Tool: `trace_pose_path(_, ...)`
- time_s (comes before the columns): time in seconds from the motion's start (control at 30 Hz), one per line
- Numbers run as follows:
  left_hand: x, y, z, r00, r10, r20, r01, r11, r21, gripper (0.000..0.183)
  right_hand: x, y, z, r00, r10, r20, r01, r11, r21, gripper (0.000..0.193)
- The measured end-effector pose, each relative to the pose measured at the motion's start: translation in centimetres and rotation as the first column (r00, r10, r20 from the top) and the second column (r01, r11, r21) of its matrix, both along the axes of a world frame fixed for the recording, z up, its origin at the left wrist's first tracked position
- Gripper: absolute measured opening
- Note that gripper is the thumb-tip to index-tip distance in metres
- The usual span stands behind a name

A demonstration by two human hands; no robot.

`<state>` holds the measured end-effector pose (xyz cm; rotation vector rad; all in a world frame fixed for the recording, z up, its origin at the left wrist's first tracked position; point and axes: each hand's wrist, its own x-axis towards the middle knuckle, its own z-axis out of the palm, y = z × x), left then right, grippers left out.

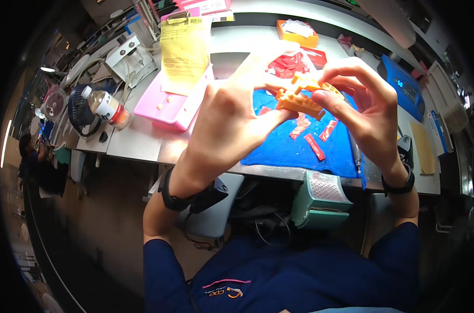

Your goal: Grinding and fitting a dental prosthetic on a model using a hand-held rotary tool.

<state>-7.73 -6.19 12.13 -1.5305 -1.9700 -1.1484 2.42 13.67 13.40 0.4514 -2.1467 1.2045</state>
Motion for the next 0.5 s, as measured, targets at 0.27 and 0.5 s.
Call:
trace_pose_path(0.27, 2.0, 3.7, 2.5, 0.988, -0.019, 0.156, 0.002, 0.994, 0.111, 0.074, 1.8, 0.8, 2.5, 0.980, -0.175, -0.091, 0.187, 0.970, 0.156, 0.015)
trace_pose_path(0.5, 2.2, 3.7, 3.2, 0.959, -0.041, 0.282, 0.031, 0.999, 0.041, 0.057, 2.0, 1.0, 2.8, 0.985, -0.172, 0.021, 0.172, 0.985, 0.007, 0.014)
